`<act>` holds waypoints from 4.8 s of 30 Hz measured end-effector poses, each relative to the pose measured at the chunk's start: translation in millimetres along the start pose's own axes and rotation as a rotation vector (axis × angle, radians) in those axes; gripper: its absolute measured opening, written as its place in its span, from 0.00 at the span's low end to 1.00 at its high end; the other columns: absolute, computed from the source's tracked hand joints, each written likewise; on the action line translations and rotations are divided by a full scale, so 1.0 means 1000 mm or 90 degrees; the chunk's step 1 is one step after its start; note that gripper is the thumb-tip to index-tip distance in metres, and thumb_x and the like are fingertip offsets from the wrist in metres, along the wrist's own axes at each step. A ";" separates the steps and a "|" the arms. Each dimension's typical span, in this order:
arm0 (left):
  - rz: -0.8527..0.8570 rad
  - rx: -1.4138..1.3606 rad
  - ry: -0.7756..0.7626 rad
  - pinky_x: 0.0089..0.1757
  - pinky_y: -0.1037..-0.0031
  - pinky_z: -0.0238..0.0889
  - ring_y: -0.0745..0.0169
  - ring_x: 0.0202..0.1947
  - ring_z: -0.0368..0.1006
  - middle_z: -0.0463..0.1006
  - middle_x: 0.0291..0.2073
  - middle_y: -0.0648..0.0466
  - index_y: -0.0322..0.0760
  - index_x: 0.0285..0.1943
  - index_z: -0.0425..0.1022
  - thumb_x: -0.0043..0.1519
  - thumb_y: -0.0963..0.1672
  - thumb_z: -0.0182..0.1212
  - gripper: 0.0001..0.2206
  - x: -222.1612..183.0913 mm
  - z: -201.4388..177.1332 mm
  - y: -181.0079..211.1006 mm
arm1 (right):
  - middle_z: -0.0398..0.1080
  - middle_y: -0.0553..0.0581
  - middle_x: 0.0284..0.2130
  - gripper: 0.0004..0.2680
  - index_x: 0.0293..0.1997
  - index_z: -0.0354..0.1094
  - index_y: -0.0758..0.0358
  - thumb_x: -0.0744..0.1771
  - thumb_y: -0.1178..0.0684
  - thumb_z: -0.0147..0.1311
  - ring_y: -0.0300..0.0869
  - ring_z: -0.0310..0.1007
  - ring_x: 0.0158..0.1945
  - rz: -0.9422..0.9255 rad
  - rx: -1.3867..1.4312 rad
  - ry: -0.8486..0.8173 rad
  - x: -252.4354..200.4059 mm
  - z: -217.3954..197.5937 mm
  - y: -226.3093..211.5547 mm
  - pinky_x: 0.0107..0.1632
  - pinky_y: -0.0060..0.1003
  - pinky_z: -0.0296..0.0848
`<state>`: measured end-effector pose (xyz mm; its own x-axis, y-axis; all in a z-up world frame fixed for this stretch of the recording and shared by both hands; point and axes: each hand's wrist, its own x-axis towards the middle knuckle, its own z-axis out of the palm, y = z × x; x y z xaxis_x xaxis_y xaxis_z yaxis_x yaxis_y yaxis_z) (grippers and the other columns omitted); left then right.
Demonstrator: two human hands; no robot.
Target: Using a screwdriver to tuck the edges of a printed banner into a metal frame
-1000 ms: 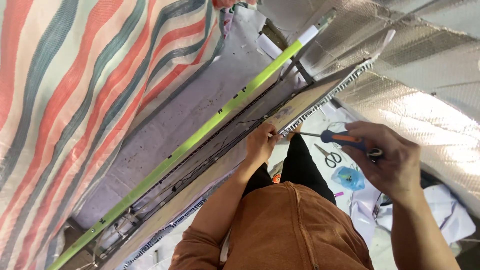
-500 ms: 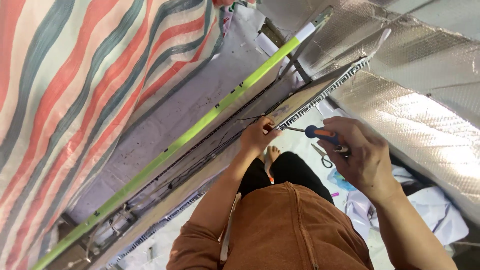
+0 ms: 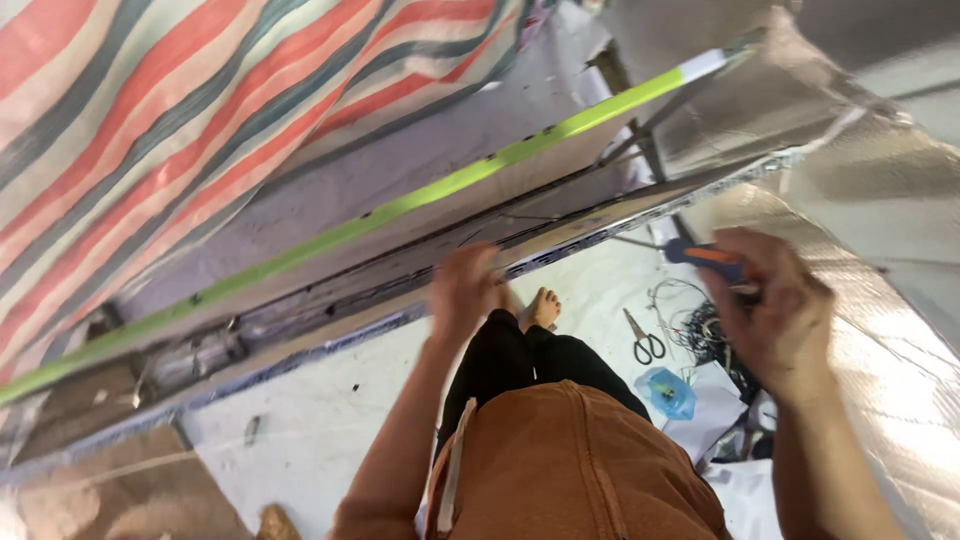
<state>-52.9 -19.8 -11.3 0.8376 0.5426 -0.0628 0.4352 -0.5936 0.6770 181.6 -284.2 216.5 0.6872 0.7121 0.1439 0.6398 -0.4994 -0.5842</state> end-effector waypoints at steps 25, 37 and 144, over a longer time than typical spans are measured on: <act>-0.303 -0.133 -0.227 0.53 0.52 0.70 0.42 0.53 0.78 0.85 0.49 0.51 0.49 0.56 0.83 0.69 0.47 0.61 0.10 -0.162 -0.270 -0.260 | 0.77 0.71 0.40 0.09 0.45 0.74 0.68 0.62 0.62 0.63 0.62 0.82 0.37 -0.132 0.385 -0.093 -0.017 0.211 -0.307 0.36 0.52 0.83; -0.402 -0.113 -0.232 0.56 0.52 0.68 0.38 0.56 0.77 0.86 0.49 0.44 0.47 0.55 0.84 0.56 0.47 0.72 0.17 -0.227 -0.358 -0.320 | 0.78 0.62 0.43 0.09 0.46 0.76 0.61 0.63 0.56 0.64 0.57 0.83 0.39 -0.124 0.286 -0.080 -0.021 0.243 -0.368 0.34 0.43 0.81; 0.202 0.305 0.272 0.53 0.60 0.67 0.51 0.43 0.78 0.81 0.32 0.53 0.55 0.22 0.77 0.45 0.44 0.67 0.04 -0.265 -0.223 -0.418 | 0.71 0.70 0.42 0.08 0.44 0.70 0.68 0.64 0.60 0.65 0.59 0.82 0.35 -0.367 0.357 -0.429 0.003 0.310 -0.526 0.37 0.47 0.85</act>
<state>-530.4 217.1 -114.5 0.7882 0.4276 0.4427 0.3710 -0.9040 0.2125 -259.4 133.3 276.8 -0.1147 0.9828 0.1447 0.4398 0.1808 -0.8797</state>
